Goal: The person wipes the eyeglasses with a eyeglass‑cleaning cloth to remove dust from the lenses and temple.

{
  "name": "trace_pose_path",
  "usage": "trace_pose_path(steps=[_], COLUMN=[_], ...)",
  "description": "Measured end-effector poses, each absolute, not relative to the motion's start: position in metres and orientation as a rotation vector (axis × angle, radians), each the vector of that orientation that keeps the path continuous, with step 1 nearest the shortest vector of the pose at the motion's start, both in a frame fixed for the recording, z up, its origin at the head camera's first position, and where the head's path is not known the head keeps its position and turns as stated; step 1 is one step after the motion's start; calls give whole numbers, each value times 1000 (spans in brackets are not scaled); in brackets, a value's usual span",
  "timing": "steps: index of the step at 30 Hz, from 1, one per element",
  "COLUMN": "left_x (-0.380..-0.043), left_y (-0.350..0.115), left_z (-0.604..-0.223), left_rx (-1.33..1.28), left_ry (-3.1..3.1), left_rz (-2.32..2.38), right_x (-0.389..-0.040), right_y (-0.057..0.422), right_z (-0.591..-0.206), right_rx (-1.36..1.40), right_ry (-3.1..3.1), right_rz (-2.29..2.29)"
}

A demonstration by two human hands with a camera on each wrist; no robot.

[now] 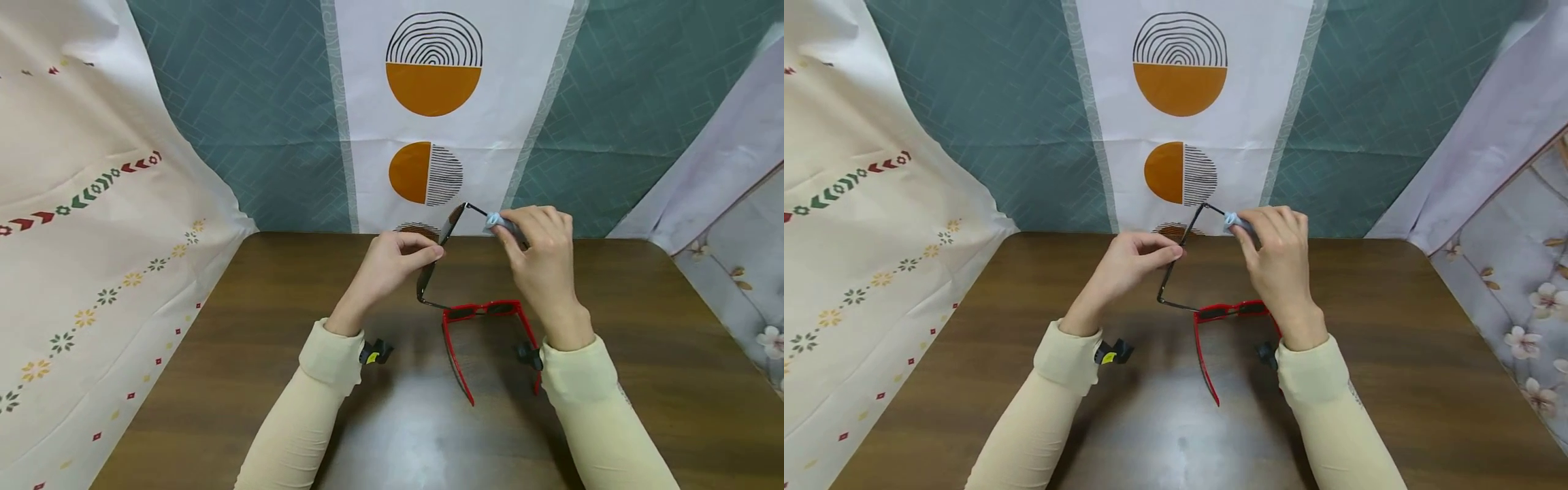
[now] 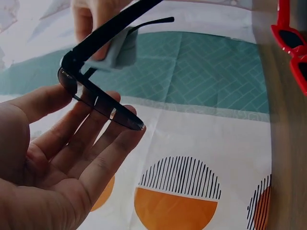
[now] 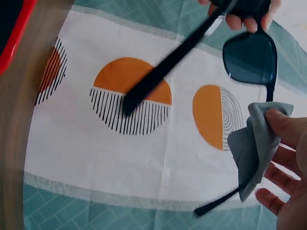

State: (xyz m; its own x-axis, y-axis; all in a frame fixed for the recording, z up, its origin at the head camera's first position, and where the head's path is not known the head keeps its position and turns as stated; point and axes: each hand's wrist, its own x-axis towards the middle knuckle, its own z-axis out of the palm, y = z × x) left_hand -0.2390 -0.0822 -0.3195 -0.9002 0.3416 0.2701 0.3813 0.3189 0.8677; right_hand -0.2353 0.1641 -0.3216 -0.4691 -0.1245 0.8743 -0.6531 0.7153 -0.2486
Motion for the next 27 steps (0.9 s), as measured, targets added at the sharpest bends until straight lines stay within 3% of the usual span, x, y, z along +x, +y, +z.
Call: trace_pose_path(steps=[14, 27], left_x=[-234, -239], left_y=[-75, -93], left_z=[-323, -316], left_rx=[-736, -645], left_ry=[-2593, -2362], left_rz=[-1473, -1818], right_x=[-234, -237], right_y=[150, 166], right_z=[-328, -322], right_rx=[612, 527], right_ry=[-1943, -1902], right_rz=[717, 808])
